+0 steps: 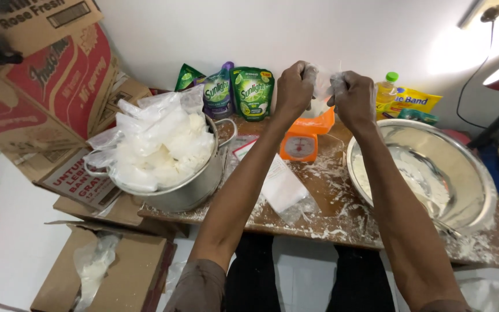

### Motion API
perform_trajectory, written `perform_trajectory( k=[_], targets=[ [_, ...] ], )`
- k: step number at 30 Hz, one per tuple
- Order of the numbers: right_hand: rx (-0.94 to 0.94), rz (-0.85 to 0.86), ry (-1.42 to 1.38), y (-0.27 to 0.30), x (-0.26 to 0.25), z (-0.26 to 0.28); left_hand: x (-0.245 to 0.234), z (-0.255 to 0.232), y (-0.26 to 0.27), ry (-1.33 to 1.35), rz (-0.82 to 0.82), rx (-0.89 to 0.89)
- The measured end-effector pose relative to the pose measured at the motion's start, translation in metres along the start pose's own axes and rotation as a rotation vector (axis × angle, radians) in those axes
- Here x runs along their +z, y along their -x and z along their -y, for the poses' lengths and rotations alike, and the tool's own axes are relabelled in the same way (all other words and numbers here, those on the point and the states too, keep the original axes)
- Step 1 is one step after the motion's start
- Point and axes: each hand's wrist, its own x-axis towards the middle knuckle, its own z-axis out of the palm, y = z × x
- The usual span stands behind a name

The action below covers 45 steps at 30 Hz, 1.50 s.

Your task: Scooping flour from a large bag into a bowl and then into smaller plastic bags for packaging.

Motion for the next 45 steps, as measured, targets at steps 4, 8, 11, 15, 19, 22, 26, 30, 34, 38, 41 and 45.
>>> perform_trajectory(
  k=[4, 8, 11, 15, 19, 22, 26, 30, 34, 38, 41, 45],
  targets=[
    [0.043, 0.019, 0.018, 0.021, -0.021, 0.021, 0.002, -0.017, 0.024, 0.025, 0.012, 0.031],
    [0.063, 0.013, 0.073, 0.034, -0.04, 0.023, 0.011, -0.028, 0.042, 0.023, 0.047, 0.021],
    [0.076, -0.006, 0.114, 0.041, -0.061, 0.013, 0.027, -0.04, 0.053, 0.027, 0.081, 0.029],
    [0.099, -0.044, 0.144, 0.062, -0.099, 0.004, 0.062, -0.05, 0.068, 0.088, 0.151, 0.066],
    [0.123, -0.1, 0.215, 0.08, -0.142, -0.015, 0.108, -0.055, 0.081, 0.092, 0.257, 0.074],
    [0.148, -0.117, 0.289, 0.096, -0.17, -0.033, 0.145, -0.041, 0.089, 0.077, 0.312, 0.086],
    [0.216, -0.079, 0.526, 0.121, -0.198, -0.075, 0.185, -0.013, 0.103, 0.124, 0.403, 0.107],
    [0.351, -0.058, 0.621, 0.144, -0.213, -0.136, 0.206, 0.002, 0.127, 0.049, 0.514, 0.122],
    [0.376, -0.044, 0.614, 0.154, -0.218, -0.135, 0.216, 0.005, 0.138, 0.046, 0.601, 0.201],
    [0.29, -0.079, 0.518, 0.17, -0.225, -0.102, 0.219, 0.003, 0.137, 0.138, 0.476, 0.099],
    [0.356, 0.034, 0.603, 0.19, -0.233, -0.081, 0.213, -0.003, 0.135, 0.1, 0.378, 0.084],
    [0.722, 0.428, 0.975, 0.212, -0.215, -0.122, 0.205, -0.009, 0.13, 0.068, 0.302, 0.087]
  ],
)
